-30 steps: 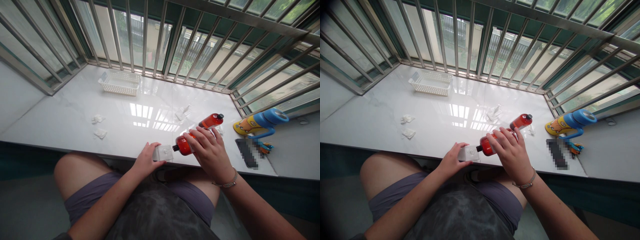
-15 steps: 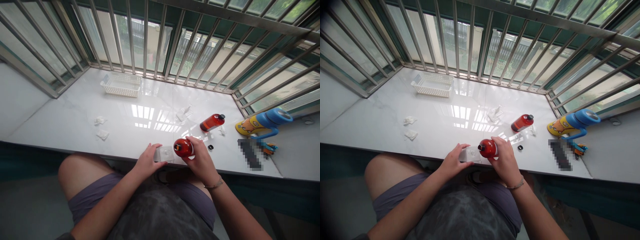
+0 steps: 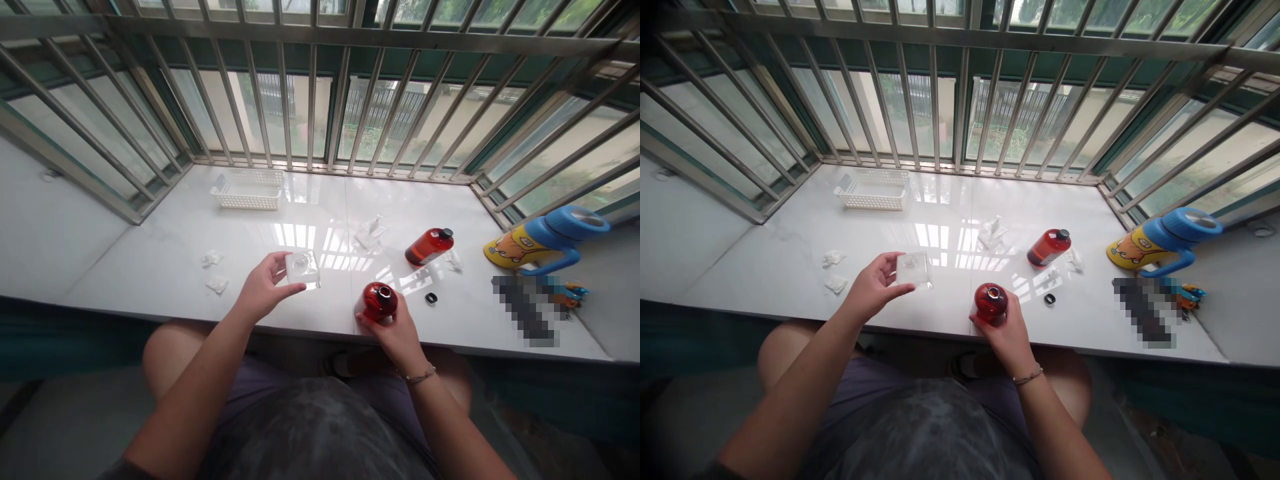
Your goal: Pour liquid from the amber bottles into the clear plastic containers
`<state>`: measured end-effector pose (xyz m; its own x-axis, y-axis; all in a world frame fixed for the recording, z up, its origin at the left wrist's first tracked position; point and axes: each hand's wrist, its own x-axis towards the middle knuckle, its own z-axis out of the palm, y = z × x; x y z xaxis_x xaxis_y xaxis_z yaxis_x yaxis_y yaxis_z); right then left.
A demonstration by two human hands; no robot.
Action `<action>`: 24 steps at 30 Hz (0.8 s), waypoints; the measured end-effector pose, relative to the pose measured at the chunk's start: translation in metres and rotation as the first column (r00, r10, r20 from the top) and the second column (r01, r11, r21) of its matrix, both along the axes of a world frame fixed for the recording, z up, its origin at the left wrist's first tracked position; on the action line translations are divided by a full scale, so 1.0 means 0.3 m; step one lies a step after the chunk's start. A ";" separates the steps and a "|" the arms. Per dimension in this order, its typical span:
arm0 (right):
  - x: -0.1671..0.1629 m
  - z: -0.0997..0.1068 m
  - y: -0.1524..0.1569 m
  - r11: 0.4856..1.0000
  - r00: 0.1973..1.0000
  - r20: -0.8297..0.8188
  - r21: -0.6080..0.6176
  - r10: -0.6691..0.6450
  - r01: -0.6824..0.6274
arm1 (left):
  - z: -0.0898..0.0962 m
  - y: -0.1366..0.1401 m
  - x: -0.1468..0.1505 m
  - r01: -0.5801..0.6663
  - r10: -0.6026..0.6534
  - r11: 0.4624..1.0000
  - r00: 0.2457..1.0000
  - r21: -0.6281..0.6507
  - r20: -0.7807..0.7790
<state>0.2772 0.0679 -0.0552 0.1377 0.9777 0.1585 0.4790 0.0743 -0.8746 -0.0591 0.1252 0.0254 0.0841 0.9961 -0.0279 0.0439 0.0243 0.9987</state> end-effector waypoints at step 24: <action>-0.038 -0.029 -0.003 0.981 0.988 0.068 0.133 0.136 -0.144 | -0.240 0.029 -0.099 -0.028 0.019 0.996 0.993 -0.080 -0.114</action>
<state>0.2657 0.0671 -0.0639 -0.0123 0.9551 0.2959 0.5056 0.2612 -0.8222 -0.0888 0.1340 -0.0465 0.0528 0.9918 -0.1165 0.1550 0.1071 0.9821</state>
